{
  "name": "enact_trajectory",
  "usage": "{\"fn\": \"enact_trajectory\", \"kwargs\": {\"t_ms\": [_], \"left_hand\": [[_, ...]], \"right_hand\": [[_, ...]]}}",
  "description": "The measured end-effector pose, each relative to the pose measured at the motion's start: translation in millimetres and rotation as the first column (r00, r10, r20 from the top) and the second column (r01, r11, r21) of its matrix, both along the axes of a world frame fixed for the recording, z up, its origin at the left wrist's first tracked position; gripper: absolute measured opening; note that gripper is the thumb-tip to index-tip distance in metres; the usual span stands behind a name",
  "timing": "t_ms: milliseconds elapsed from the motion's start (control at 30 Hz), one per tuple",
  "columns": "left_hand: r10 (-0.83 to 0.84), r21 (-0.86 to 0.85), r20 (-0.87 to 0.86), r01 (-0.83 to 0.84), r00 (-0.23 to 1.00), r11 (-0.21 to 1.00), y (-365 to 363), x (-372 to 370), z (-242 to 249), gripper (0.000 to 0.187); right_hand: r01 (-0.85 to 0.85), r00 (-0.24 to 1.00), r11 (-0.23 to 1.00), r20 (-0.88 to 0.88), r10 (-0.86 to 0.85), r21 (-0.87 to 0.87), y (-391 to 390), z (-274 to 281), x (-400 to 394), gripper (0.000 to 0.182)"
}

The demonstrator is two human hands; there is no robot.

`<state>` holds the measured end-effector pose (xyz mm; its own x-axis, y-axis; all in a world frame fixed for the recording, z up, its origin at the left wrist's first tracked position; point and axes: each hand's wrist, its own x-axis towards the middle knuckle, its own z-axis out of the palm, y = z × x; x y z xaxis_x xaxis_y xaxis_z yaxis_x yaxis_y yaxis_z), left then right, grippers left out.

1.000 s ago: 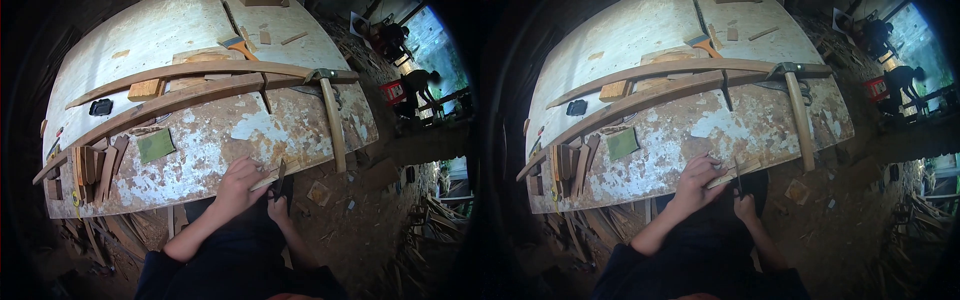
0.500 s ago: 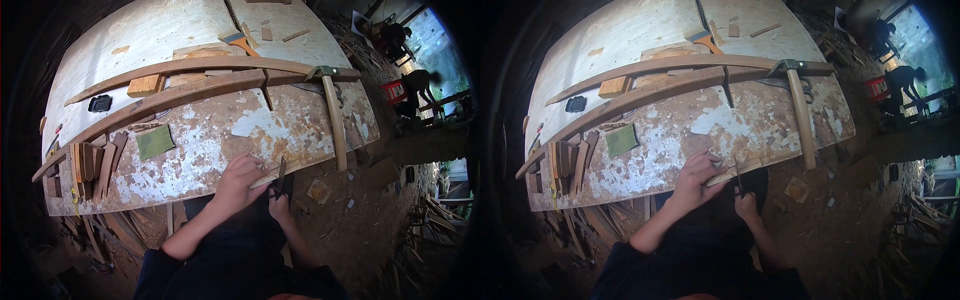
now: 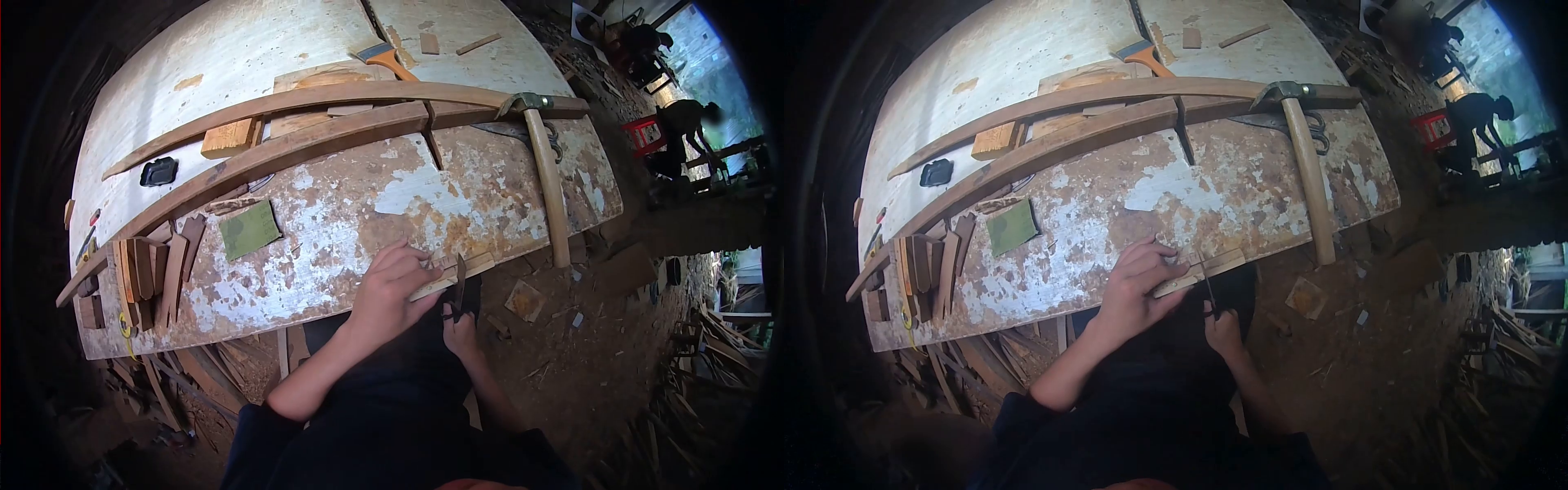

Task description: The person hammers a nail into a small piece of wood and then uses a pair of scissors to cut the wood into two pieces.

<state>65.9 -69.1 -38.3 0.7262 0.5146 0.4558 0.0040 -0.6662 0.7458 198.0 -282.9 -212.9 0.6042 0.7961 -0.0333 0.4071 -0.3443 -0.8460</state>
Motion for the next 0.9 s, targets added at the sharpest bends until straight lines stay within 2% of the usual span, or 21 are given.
{"fn": "enact_trajectory", "kwargs": {"t_ms": [100,200,300,400,433,500,567,600,667,767,867,900], "left_hand": [[0.000,0.017,-0.027,0.000,1.000,1.000,1.4,0.2,1.8,0.033],[0.001,0.030,-0.004,-0.001,1.000,1.000,1.7,0.8,0.5,0.032],[0.011,0.007,0.004,-0.011,1.000,1.000,-0.4,0.6,0.1,0.031],[0.011,0.003,-0.023,-0.011,1.000,1.000,-0.6,0.8,1.7,0.031],[0.004,0.031,-0.004,-0.004,1.000,1.000,0.3,1.1,-3.2,0.032],[0.001,0.009,-0.004,-0.001,1.000,1.000,-1.3,-0.3,0.7,0.033],[-0.009,0.003,-0.042,0.010,0.999,1.000,-0.1,-0.9,3.6,0.035],[-0.005,-0.002,-0.035,0.005,0.999,1.000,-0.4,-1.1,0.0,0.036],[-0.022,0.026,-0.044,0.023,0.999,0.999,1.6,-0.9,5.1,0.033],[-0.013,0.025,-0.025,0.014,1.000,1.000,0.9,-0.3,1.8,0.032],[-0.003,-0.009,-0.030,0.002,1.000,1.000,-0.3,0.0,-0.2,0.034],[-0.013,-0.020,-0.039,0.012,0.999,1.000,0.0,-0.2,2.8,0.032]], "right_hand": [[-0.036,0.999,0.994,0.011,0.038,-0.105,11.4,28.1,0.3,0.036],[-0.032,0.992,0.999,0.120,0.028,0.027,-2.0,-26.1,2.9,0.034],[0.038,0.995,0.999,0.087,-0.039,0.016,24.6,41.0,-1.8,0.032],[-0.056,0.990,0.998,0.128,0.055,0.001,17.3,6.6,6.3,0.029],[-0.039,0.987,0.996,0.159,0.025,0.085,9.9,-21.7,6.5,0.025],[0.042,0.992,0.991,0.109,-0.056,0.125,13.0,-11.1,0.9,0.023],[0.023,0.995,0.998,0.095,-0.029,0.066,25.0,25.6,-7.5,0.025],[0.008,0.982,1.000,0.190,-0.013,0.027,23.6,26.2,-7.5,0.028],[-0.008,0.984,0.998,0.175,-0.003,0.061,14.9,-14.9,-1.6,0.028],[0.082,0.996,0.991,0.038,-0.086,0.106,17.4,-6.9,-5.9,0.025],[0.003,0.986,0.999,0.168,0.006,-0.054,28.7,42.6,-4.5,0.025],[-0.038,0.979,0.999,0.202,0.040,-0.018,21.9,16.5,1.2,0.027]]}}
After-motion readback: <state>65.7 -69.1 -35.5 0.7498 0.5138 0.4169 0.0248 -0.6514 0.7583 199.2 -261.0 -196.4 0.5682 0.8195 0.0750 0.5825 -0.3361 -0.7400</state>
